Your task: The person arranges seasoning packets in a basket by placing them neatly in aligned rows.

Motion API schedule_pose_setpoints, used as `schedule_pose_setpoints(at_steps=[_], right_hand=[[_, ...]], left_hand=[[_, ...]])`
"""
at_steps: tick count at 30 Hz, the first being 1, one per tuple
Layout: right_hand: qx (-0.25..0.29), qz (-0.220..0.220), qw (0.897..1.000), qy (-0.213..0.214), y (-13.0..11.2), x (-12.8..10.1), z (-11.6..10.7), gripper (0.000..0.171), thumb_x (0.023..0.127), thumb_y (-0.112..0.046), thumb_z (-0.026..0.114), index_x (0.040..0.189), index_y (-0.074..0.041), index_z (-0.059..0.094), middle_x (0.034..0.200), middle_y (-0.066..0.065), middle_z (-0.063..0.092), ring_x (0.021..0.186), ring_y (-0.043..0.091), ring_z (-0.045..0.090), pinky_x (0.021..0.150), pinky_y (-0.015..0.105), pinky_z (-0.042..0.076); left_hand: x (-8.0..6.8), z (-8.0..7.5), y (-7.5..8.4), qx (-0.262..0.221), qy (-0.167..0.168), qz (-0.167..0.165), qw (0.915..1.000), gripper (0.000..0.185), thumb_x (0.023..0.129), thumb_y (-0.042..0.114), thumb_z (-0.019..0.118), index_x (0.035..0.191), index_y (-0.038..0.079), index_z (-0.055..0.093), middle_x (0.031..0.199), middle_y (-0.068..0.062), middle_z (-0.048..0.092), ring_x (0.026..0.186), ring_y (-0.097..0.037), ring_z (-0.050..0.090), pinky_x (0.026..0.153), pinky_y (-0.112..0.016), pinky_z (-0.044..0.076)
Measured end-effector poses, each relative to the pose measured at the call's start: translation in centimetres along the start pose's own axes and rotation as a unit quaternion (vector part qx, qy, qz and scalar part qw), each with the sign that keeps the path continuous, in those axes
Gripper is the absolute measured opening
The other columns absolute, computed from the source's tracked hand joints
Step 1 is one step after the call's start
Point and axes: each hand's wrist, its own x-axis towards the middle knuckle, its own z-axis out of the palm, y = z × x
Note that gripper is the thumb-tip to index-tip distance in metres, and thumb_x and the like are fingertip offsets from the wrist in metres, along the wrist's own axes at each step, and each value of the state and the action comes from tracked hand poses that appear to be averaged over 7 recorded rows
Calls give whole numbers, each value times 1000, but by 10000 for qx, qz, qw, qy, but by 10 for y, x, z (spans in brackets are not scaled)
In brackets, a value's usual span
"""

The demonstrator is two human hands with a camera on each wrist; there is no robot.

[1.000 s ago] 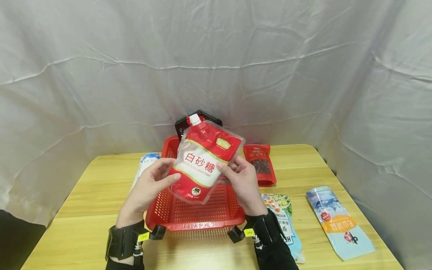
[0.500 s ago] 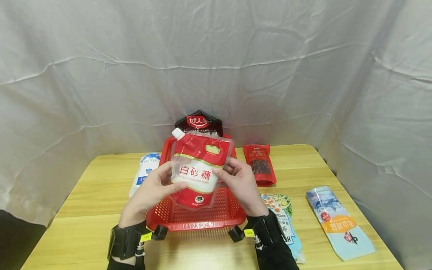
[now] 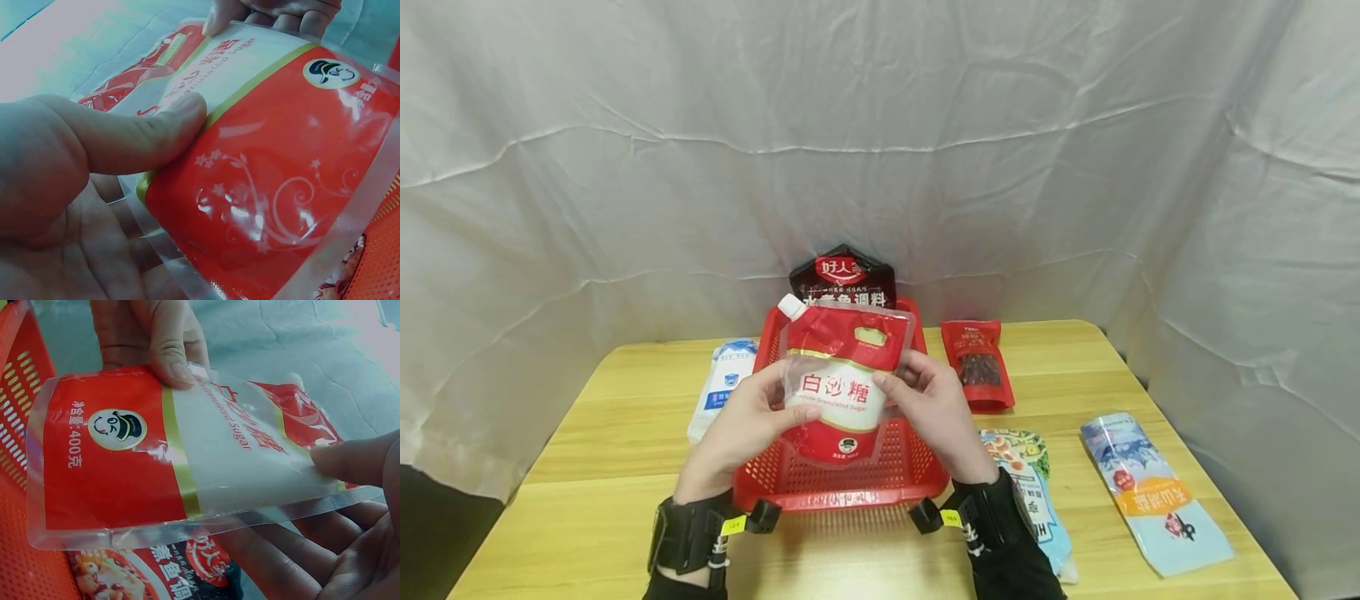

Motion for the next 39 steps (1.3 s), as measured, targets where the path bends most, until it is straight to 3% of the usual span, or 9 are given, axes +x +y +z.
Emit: schedule_pose_setpoints(at_steps=[7,13,16,20,23,27,31,35,39], right_hand=[[-362,-269,9989,-90,-18,0,-8,45,100,-20,72,139,-1,60,120,20,72,95,25,73,80,38,64],[-1011,-626,9920,-431,-40,14,-26,37,98,-15,74,132,-2,65,105,19,73,83,26,74,73,40,65],[-1584,-589,9826,-774,-49,24,-30,40,95,-16,78,131,-7,67,105,14,75,78,24,75,71,37,65],[-2523,-717,9582,-1144,-60,36,-30,35,92,-16,80,126,-10,71,110,9,76,79,19,74,71,31,64],[-2873,-881,9447,-1311,-67,42,-27,28,92,-13,80,120,-8,74,106,7,76,77,18,71,69,29,62],[-2928,-1016,9406,-1384,-71,48,-22,22,93,-11,79,115,-9,76,98,4,76,75,19,68,66,29,60],[-2969,-1213,9365,-1416,-72,50,-19,20,94,-12,77,114,-11,77,102,2,76,83,19,67,70,29,60],[-3068,-1394,9314,-1379,-73,56,-16,19,94,-13,77,113,-13,77,102,0,75,89,19,66,76,30,58],[-3178,-1487,9275,-1287,-74,66,-16,19,95,-15,77,114,-15,77,102,0,74,89,19,65,79,34,58]], left_hand=[[0,2,2,-129,94,94,9998,52,87,11,84,135,20,67,122,-6,69,105,-26,68,81,-40,64],[0,4,1,-188,64,-31,9998,49,88,10,83,133,20,67,121,-8,69,100,-26,70,78,-40,65],[0,4,0,-140,-45,-49,9999,46,89,10,82,132,20,68,121,-7,69,100,-25,70,78,-40,64],[0,3,-1,102,-252,41,9996,42,90,11,81,129,21,69,117,-5,70,100,-25,67,79,-37,63],[1,2,-2,262,-338,69,9991,44,90,12,82,131,21,67,116,-4,70,102,-25,66,81,-36,62],[1,0,-2,233,-422,-72,9988,51,90,14,82,137,19,63,119,-3,69,105,-24,66,84,-39,62],[1,-2,-1,270,-443,-142,9986,51,92,19,80,139,20,59,120,-2,70,106,-22,66,90,-42,60],[-1,-5,0,359,-313,-88,9988,49,93,25,79,137,20,59,121,-1,68,110,-23,63,93,-44,57],[-4,-13,1,207,-79,-165,9996,57,93,29,80,141,18,53,133,-6,62,123,-28,60,102,-49,55]])
